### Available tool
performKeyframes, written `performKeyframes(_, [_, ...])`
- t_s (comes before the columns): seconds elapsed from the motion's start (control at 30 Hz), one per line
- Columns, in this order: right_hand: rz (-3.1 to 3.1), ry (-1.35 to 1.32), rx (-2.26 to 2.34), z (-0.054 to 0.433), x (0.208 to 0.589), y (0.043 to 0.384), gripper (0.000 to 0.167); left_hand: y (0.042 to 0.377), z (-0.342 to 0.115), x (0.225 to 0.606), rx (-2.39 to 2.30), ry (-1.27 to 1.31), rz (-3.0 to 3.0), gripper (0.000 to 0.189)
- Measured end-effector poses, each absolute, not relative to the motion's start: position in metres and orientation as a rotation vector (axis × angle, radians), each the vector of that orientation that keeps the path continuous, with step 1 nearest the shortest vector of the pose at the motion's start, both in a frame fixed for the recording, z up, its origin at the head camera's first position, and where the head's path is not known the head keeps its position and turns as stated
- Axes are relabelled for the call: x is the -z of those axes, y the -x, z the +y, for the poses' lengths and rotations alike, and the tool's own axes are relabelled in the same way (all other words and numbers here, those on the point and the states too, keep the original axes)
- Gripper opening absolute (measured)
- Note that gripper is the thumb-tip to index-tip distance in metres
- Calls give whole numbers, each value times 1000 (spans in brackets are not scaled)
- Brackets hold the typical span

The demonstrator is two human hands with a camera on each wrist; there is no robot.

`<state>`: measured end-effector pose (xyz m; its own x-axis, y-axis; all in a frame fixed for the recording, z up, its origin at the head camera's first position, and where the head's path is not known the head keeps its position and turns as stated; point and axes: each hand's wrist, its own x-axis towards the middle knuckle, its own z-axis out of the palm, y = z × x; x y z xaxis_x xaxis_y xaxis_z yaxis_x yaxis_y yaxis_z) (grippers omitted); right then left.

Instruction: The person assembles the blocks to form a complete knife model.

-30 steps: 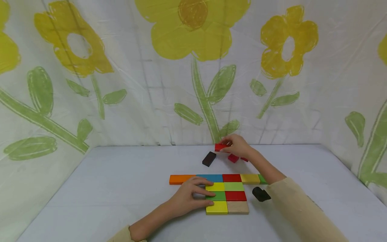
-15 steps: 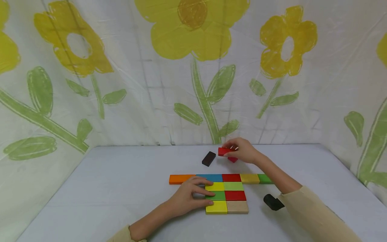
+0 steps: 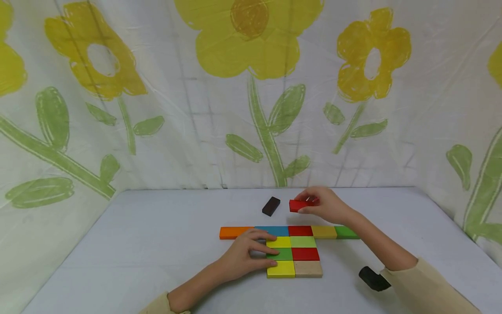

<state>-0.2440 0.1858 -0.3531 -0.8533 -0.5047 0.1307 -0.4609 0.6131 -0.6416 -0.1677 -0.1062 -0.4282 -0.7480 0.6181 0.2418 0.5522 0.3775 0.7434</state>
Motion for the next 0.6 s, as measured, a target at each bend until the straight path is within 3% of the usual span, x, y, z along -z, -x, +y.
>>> performKeyframes(0.6, [2741, 827, 1098, 202, 357, 202, 32, 168, -106, 430, -1337, -1080, 2539, 26])
